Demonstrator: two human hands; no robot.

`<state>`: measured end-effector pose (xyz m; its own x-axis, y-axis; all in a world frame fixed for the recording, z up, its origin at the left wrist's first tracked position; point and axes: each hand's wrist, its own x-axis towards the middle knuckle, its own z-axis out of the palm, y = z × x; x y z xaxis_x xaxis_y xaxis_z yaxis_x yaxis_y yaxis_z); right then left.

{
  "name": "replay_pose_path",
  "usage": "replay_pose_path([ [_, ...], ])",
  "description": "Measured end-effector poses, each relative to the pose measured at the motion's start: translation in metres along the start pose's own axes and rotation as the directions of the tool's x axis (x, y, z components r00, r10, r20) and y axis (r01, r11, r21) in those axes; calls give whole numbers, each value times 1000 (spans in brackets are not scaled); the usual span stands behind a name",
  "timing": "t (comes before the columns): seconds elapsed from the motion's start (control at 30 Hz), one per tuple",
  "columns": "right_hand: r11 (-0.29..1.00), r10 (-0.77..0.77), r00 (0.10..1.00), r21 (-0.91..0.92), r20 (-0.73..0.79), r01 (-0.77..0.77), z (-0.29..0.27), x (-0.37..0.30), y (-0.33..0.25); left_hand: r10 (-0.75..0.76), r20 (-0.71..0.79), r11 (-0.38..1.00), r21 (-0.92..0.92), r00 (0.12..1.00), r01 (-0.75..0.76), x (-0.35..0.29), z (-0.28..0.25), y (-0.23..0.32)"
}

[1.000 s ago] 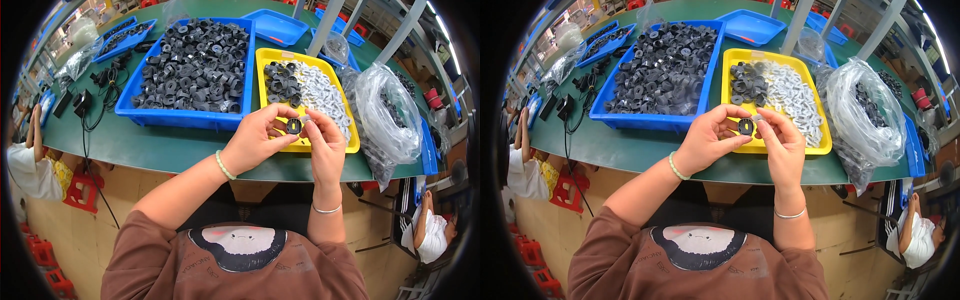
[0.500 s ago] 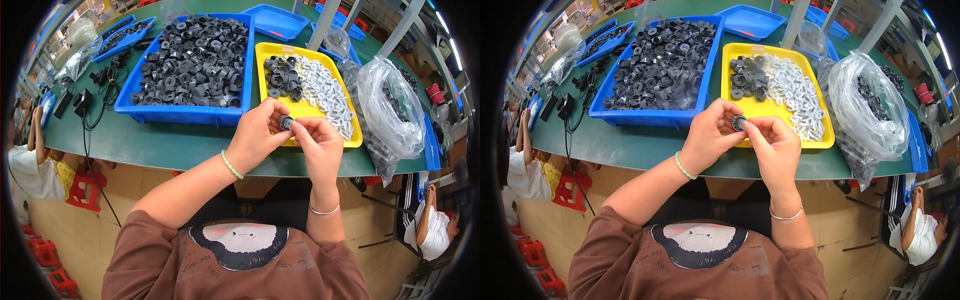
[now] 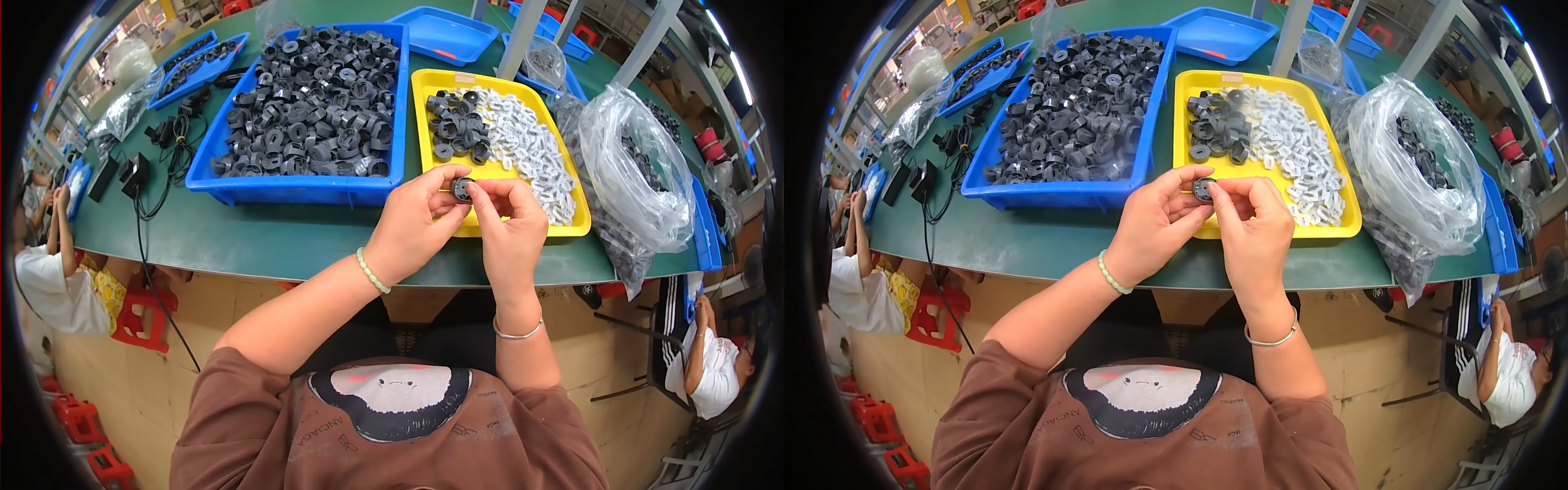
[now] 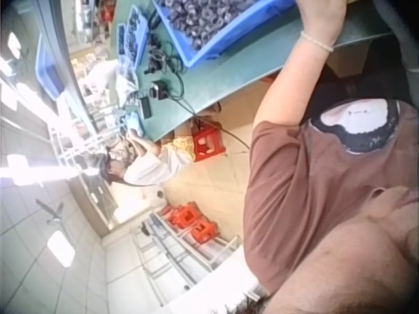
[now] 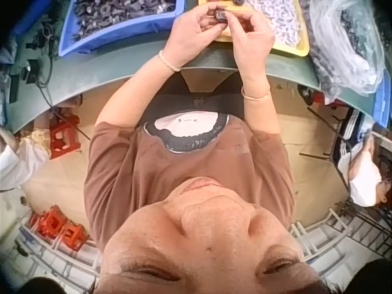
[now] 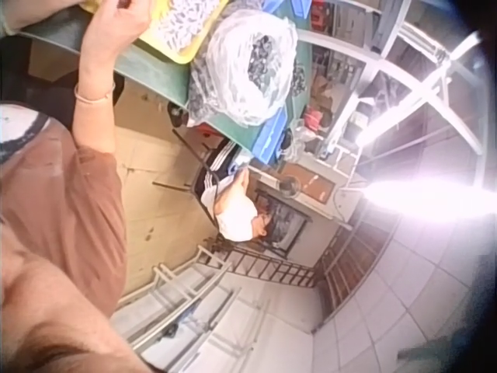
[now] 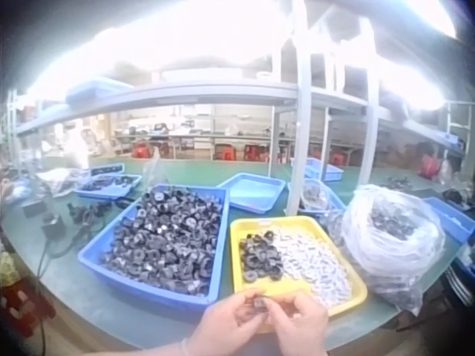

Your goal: The person assembles plastic components by fitting small inserts into circular plastic housings by hand.

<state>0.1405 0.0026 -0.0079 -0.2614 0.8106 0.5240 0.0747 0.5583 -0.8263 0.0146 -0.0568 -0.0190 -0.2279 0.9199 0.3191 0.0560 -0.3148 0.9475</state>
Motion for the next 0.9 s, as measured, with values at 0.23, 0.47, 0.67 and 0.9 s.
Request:
replay_pose_path([
  [0.23,975,89,994,209,-55,-76,4,-3,9,-38,69,954,-296,997,56,2,0,2],
  [0.47,940,117,986,307,122,-150,-8,1,5,-102,18,878,-468,995,99,5,2,4],
  [0.67,936,72,989,334,129,-112,-11,-3,10,-69,19,903,-424,997,71,5,4,2],
  [0.9,922,47,990,377,134,-95,-9,-4,9,-63,-10,935,-351,998,56,6,5,3],
])
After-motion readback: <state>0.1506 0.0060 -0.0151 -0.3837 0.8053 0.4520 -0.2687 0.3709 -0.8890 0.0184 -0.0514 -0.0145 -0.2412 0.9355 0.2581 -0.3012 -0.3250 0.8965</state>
